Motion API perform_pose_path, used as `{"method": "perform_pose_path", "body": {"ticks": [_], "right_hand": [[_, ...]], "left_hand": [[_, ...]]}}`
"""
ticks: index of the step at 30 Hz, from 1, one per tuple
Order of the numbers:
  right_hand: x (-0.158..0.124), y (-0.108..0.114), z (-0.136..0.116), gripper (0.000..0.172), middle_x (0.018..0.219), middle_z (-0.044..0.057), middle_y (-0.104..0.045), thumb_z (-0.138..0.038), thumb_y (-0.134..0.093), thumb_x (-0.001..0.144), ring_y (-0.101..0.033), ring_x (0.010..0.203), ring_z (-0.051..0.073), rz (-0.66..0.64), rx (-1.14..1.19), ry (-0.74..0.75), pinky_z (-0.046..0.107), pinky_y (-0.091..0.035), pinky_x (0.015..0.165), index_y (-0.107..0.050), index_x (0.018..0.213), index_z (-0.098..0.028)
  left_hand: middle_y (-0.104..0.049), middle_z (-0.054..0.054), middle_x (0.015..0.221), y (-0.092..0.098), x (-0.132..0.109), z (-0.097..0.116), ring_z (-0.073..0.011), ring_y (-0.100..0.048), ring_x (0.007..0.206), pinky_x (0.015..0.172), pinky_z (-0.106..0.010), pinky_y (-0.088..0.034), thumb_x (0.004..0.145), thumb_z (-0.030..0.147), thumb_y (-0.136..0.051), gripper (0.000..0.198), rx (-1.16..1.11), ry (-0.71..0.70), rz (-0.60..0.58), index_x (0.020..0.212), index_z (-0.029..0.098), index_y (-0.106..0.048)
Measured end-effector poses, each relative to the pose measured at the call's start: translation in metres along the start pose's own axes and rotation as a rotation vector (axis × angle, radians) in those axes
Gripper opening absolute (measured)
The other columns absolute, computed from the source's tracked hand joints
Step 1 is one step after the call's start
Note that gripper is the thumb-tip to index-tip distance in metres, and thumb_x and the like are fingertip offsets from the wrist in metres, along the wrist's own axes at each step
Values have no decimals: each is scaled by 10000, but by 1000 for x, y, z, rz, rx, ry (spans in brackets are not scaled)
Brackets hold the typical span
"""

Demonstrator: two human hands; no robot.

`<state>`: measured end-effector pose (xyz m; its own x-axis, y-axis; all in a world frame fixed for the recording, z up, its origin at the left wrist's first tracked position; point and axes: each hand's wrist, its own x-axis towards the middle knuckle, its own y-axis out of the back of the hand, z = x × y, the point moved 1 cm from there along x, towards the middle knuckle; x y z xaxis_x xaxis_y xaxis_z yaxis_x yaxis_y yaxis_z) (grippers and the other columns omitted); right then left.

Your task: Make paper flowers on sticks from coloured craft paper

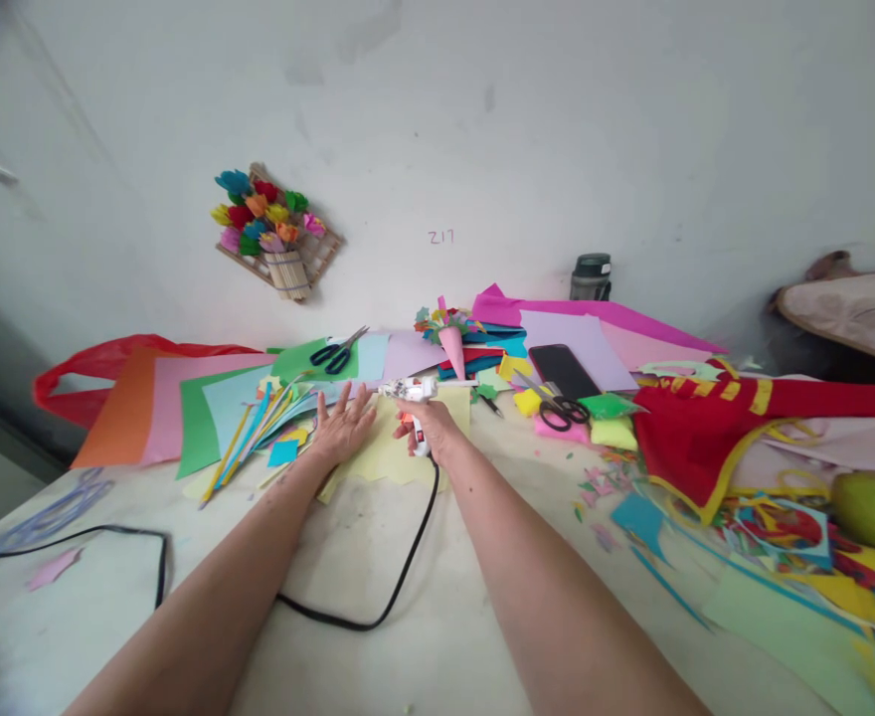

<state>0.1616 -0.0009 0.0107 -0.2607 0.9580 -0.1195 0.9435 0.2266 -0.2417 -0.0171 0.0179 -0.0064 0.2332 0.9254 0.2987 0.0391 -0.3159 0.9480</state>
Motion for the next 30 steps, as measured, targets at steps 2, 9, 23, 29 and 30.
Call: {"method": "perform_pose_path", "body": {"ticks": [2,9,23,29,30], "right_hand": [[1,0,0,251,471,30,-610,-367,-569,735,-405,261,76,-3,5,-1,205,-362,276,-553,707,-118],[2,0,0,260,472,29,-612,-376,-571,733,-404,255,73,-11,5,-7,201,-364,278,-549,706,-119],[-1,1,-3,251,481,36,-612,-365,-561,751,-397,261,74,5,32,-12,209,-366,283,-559,709,-117],[1,2,-3,228,494,41,-616,-333,-528,774,-400,265,74,-10,91,-34,205,-357,279,-548,704,-117],[1,2,-3,227,494,42,-615,-331,-527,774,-399,264,74,-9,97,-35,207,-354,277,-549,703,-117]], "left_hand": [[-245,-23,1446,1,2,-4,-239,-46,1353,1019,-598,46,897,429,-141,526,-2,7,-19,1378,265,-273],[-307,9,1424,6,13,3,-237,-77,1352,1022,-589,59,881,440,-243,473,44,-57,-76,1332,341,-348],[-333,-46,1409,1,18,4,-232,-202,1328,1034,-535,120,873,459,-245,499,1,-67,35,1286,262,-444],[-197,12,1458,-2,22,-15,-247,-72,1351,988,-643,22,912,289,-95,493,-109,16,-169,1376,299,-263],[-209,22,1455,-2,23,-16,-250,-30,1352,991,-638,30,911,311,-80,500,-115,30,-157,1381,295,-252]]}}
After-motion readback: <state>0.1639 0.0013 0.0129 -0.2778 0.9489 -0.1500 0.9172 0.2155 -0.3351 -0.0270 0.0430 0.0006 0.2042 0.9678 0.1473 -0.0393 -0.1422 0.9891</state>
